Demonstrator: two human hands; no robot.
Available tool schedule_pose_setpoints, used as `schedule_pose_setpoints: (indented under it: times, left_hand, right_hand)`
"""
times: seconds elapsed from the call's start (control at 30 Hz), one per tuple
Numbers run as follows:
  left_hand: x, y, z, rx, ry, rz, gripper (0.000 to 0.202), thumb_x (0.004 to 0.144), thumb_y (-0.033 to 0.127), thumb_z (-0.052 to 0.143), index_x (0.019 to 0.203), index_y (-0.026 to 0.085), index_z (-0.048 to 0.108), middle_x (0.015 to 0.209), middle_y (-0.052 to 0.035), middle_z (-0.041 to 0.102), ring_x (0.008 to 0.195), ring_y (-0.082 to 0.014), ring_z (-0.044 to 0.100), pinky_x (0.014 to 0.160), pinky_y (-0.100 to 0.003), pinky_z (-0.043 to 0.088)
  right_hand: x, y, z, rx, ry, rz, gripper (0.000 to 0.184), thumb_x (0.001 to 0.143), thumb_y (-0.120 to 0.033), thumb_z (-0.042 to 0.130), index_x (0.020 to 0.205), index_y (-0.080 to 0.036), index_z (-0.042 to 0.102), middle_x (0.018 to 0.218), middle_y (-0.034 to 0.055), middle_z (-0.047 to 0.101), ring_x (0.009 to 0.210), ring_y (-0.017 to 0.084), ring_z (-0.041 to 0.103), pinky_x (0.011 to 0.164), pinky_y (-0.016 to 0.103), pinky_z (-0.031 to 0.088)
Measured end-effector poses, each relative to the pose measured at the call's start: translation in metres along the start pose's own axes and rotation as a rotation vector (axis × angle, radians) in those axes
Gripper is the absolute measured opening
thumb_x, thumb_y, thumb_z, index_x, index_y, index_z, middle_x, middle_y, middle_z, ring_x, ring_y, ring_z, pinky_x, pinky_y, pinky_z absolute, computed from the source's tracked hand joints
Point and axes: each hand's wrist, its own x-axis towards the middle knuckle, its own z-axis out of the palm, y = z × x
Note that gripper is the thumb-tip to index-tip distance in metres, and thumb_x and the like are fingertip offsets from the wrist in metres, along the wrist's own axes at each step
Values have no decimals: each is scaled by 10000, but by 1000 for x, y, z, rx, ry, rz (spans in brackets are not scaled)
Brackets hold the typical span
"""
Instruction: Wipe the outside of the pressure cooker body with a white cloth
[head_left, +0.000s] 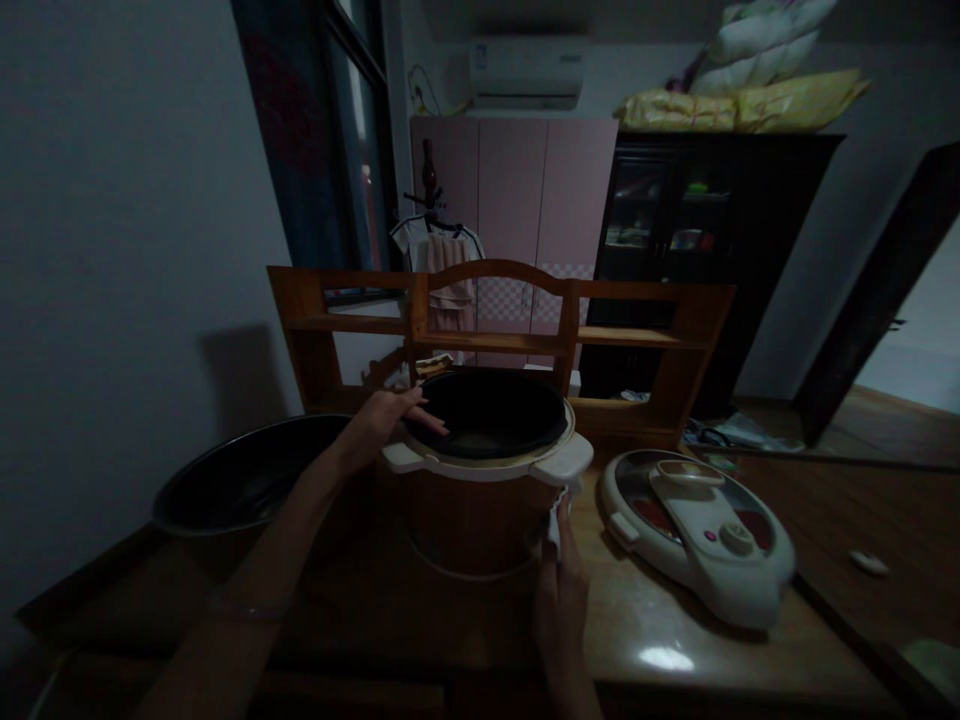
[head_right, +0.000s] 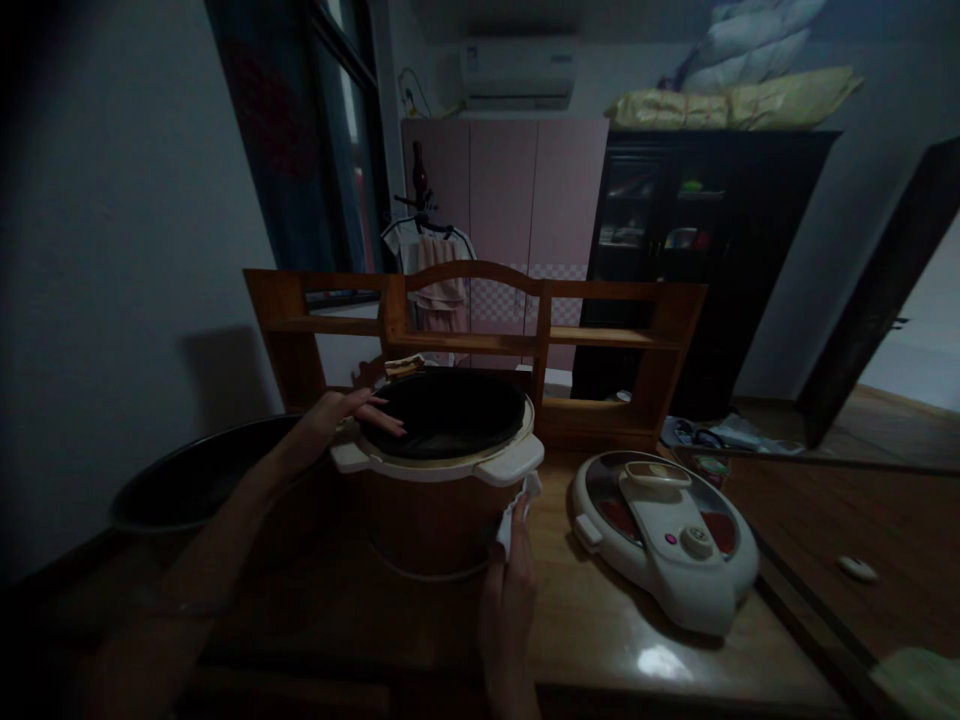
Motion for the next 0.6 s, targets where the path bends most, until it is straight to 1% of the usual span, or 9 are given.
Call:
schedule_pose_setpoints:
  times: [0.07, 0.17, 0.23, 0.37, 0.47, 0.6]
  left_hand:
    - [-9, -7, 7, -7, 107, 37, 696, 1000, 453, 207, 767, 204, 813, 874, -63, 789, 966, -237, 684, 1082, -379, 375]
    - [-15, -18, 18, 1, 310, 33, 645, 984, 436, 274, 686, 194, 792, 779, -70, 770, 929, -237, 669, 993, -358, 429]
    - [-15, -21, 22, -5, 381, 17, 596, 966, 432, 345, 627, 187, 769, 718, -67, 746, 863, -227, 662, 920, -341, 452]
    - [-13, -20, 24, -24, 445, -11, 541, 942, 434, 434, 569, 182, 735, 623, -48, 693, 736, -197, 636, 770, -314, 452]
    - [-13, -17, 25, -52, 443, -29, 518, 933, 434, 459, 578, 181, 738, 625, -38, 675, 665, -175, 606, 678, -305, 429]
    - [-13, -17, 26, -63, 434, -33, 520, 939, 430, 452, 576, 183, 732, 623, -30, 661, 634, -160, 584, 655, -299, 414]
  right_hand:
    - [0, -1, 0, 4, 2, 13, 562, 1009, -374, 315, 1543, -201, 304, 1586, 75, 329, 1489, 234, 243, 1213, 495, 222]
    - [-1, -2, 0, 9, 3, 28, 561, 1012, -393, 320, 1539, -200, 315, 1586, 75, 329, 1488, 229, 246, 1213, 483, 224]
    - [-1, -1, 0, 11, 4, 30, 559, 1013, -390, 321, 1538, -200, 318, 1589, 73, 324, 1488, 228, 244, 1214, 479, 222]
    - [0, 2, 2, 12, 16, 18, 557, 1008, -364, 324, 1539, -195, 316, 1588, 75, 325, 1485, 233, 254, 1209, 479, 234]
    - [1, 1, 4, -3, 29, 9, 559, 1007, -348, 310, 1543, -186, 304, 1588, 77, 323, 1484, 234, 256, 1211, 488, 227]
    - [0, -14, 9, 3, 32, -43, 579, 994, -309, 308, 1559, -202, 251, 1617, 46, 248, 1499, 229, 207, 1220, 504, 202]
